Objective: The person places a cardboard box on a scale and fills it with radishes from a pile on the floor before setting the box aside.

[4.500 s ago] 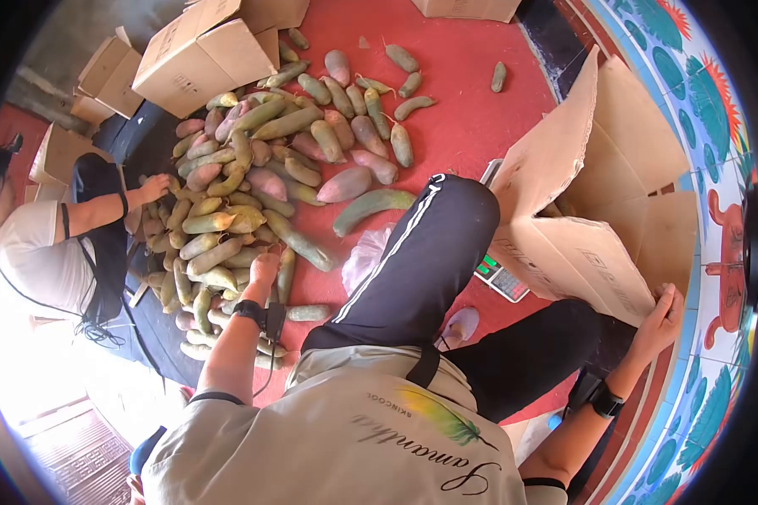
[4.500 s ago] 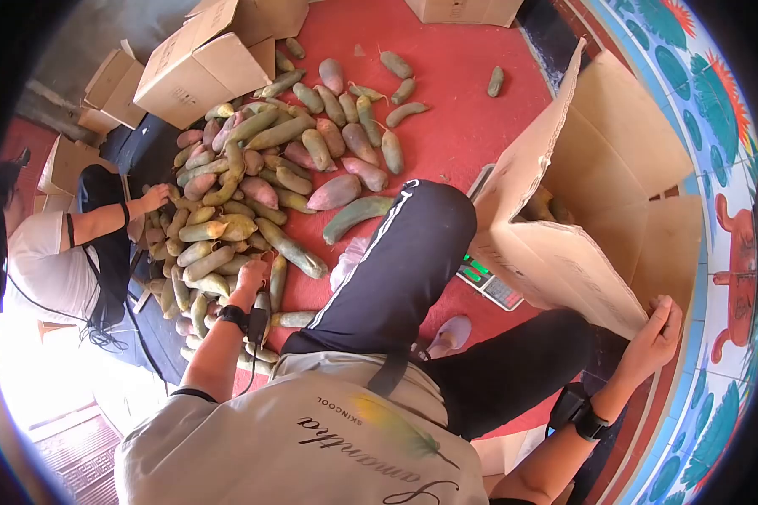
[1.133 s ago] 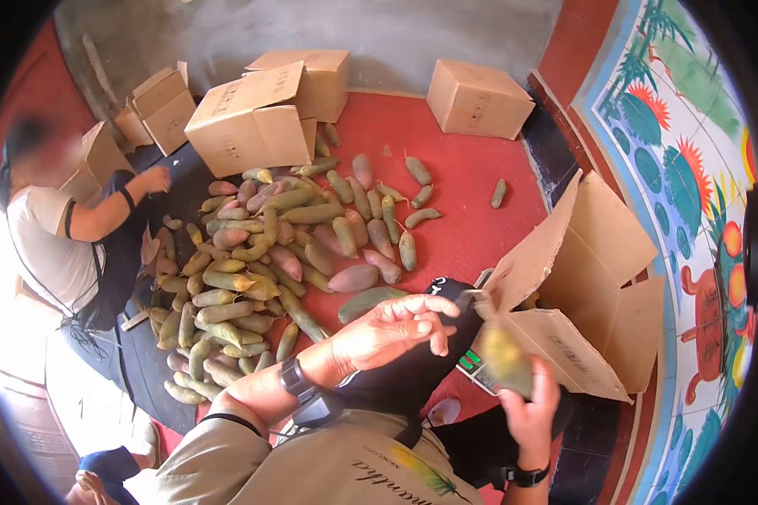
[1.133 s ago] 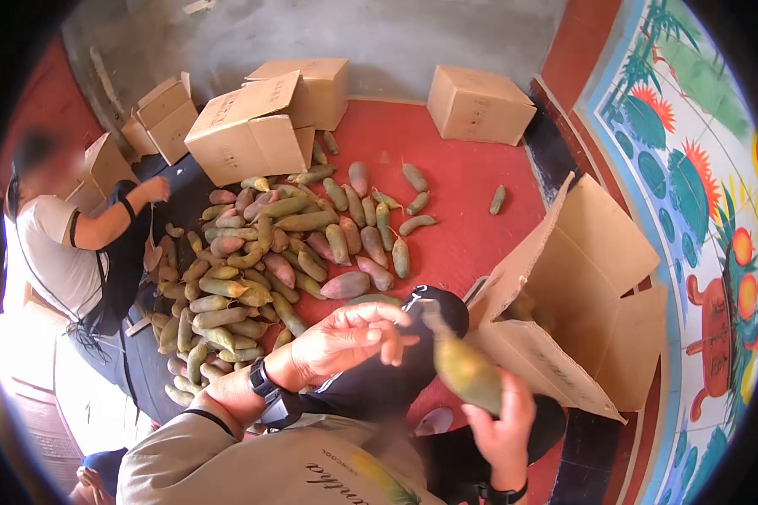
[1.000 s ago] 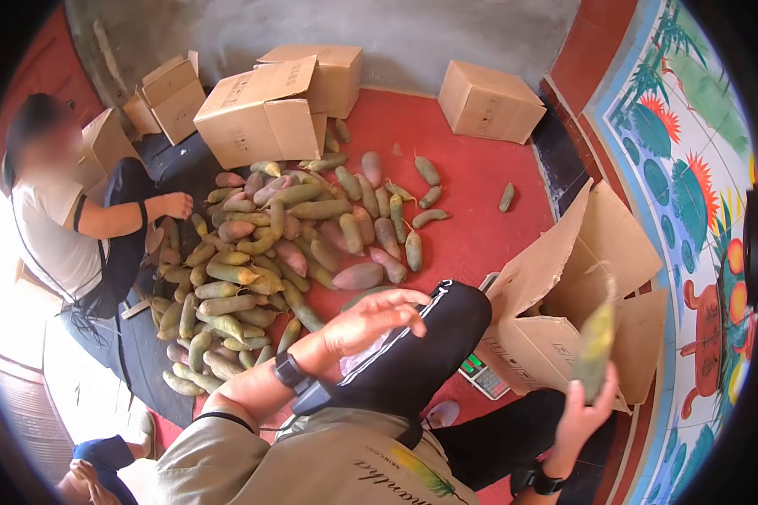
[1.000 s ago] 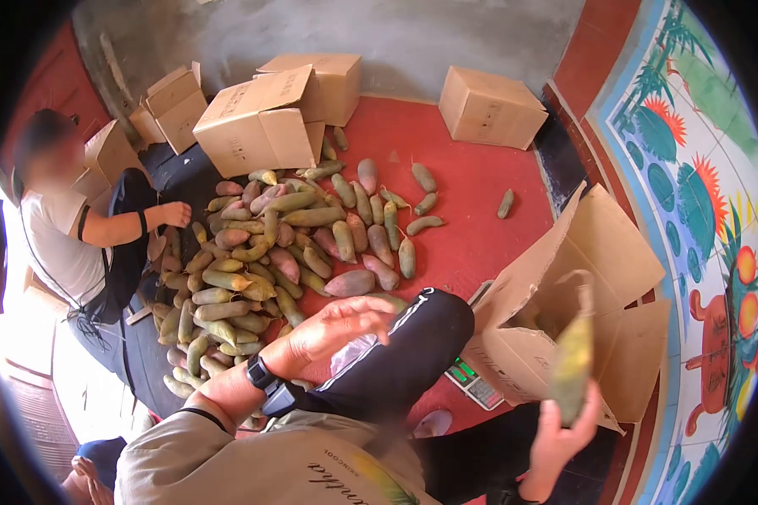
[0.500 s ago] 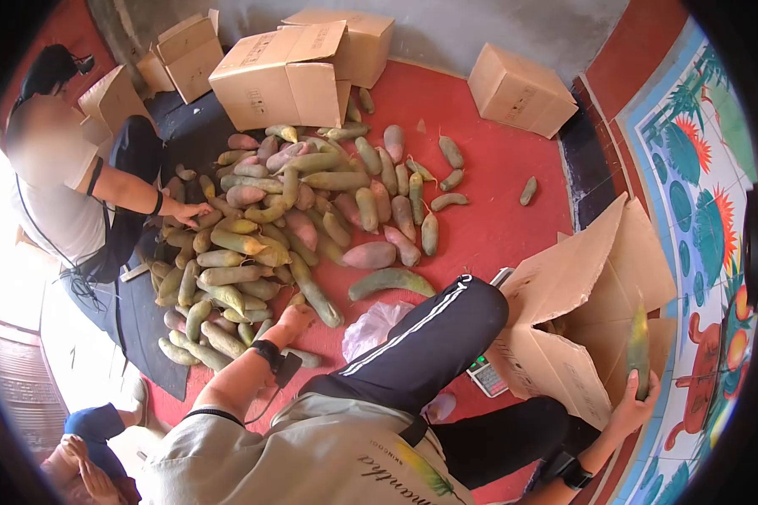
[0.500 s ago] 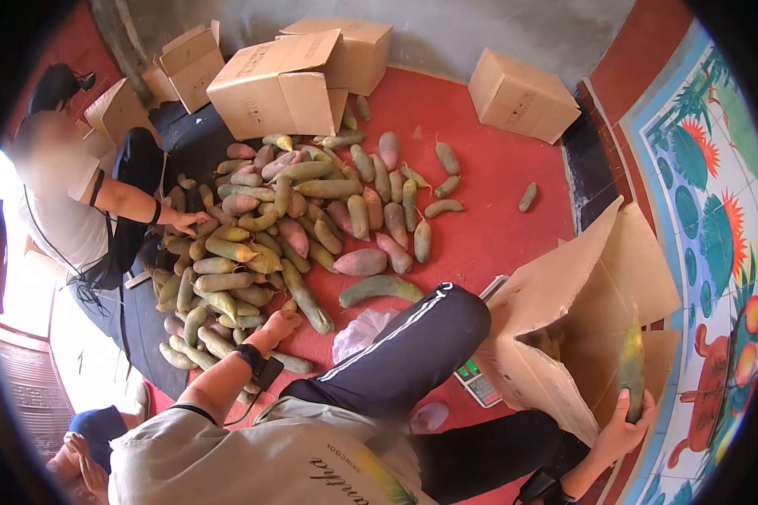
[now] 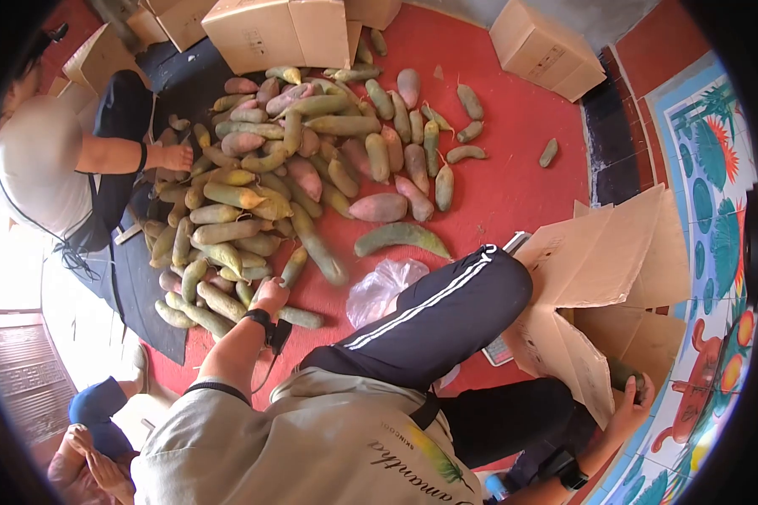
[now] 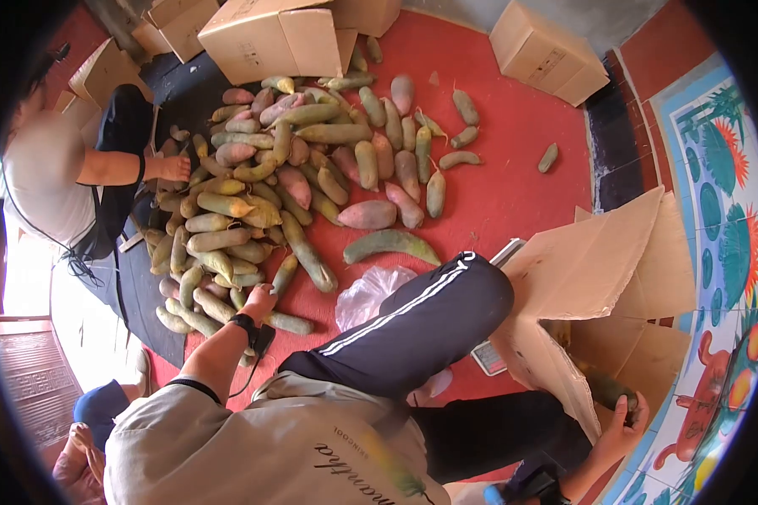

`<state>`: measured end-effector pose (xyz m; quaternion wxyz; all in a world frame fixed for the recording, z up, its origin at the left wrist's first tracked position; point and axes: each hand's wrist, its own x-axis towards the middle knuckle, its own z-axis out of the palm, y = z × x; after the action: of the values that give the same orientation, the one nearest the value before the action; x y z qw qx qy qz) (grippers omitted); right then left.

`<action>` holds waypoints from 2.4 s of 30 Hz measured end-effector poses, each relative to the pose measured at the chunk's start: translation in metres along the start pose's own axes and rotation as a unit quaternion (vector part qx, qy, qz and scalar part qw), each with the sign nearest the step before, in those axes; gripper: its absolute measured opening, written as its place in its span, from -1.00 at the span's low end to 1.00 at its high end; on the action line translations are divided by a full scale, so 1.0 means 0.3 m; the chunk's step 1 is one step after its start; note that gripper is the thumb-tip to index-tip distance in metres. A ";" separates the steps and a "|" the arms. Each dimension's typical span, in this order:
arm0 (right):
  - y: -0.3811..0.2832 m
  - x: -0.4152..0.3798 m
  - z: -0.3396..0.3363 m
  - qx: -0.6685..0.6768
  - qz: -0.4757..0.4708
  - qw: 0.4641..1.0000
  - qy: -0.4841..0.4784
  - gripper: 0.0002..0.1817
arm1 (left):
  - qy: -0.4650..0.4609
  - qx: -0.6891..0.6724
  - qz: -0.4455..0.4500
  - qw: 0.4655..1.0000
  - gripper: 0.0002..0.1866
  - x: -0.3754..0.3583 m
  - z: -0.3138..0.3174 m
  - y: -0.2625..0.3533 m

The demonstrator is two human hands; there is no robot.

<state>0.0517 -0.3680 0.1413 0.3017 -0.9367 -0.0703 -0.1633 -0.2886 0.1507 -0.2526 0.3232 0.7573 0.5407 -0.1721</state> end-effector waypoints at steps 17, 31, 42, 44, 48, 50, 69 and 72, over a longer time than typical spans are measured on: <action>-0.024 -0.015 0.006 -0.118 -0.067 0.980 0.142 -0.75 | 0.039 0.076 -0.048 0.995 -0.58 -0.090 -0.025 -0.015; -0.075 -0.084 0.034 -0.187 -0.158 0.954 0.174 -0.71 | 0.021 0.040 -0.011 0.999 -0.52 -0.041 -0.012 0.050; 0.033 -0.166 0.006 -0.258 -0.165 0.935 0.179 -0.61 | 0.014 0.078 0.014 0.997 -0.37 0.132 0.039 0.145; 0.022 -0.187 0.014 -0.271 -0.158 0.934 0.171 -0.58 | -0.007 0.074 -0.003 0.997 -0.31 0.125 0.009 0.201; 0.020 -0.205 0.036 -0.287 -0.146 0.938 0.129 -0.52 | -0.054 0.065 -0.036 0.996 -0.22 0.174 0.008 0.216; 0.019 -0.205 0.042 -0.280 -0.142 0.940 0.131 -0.50 | -0.064 0.035 -0.057 0.996 -0.14 0.191 0.025 0.211; 0.020 -0.212 0.041 -0.286 -0.119 0.943 0.125 -0.52 | -0.015 0.111 -0.074 0.991 -0.38 0.189 0.040 0.259; 0.025 -0.210 0.042 -0.282 -0.120 0.944 0.127 -0.53 | -0.021 0.122 -0.079 0.989 -0.38 0.212 0.040 0.235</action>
<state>-0.0024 -0.3689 0.1056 0.0102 -0.9396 -0.0949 -0.3288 -0.1995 0.1730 -0.2788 0.2245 0.7424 0.5670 -0.2775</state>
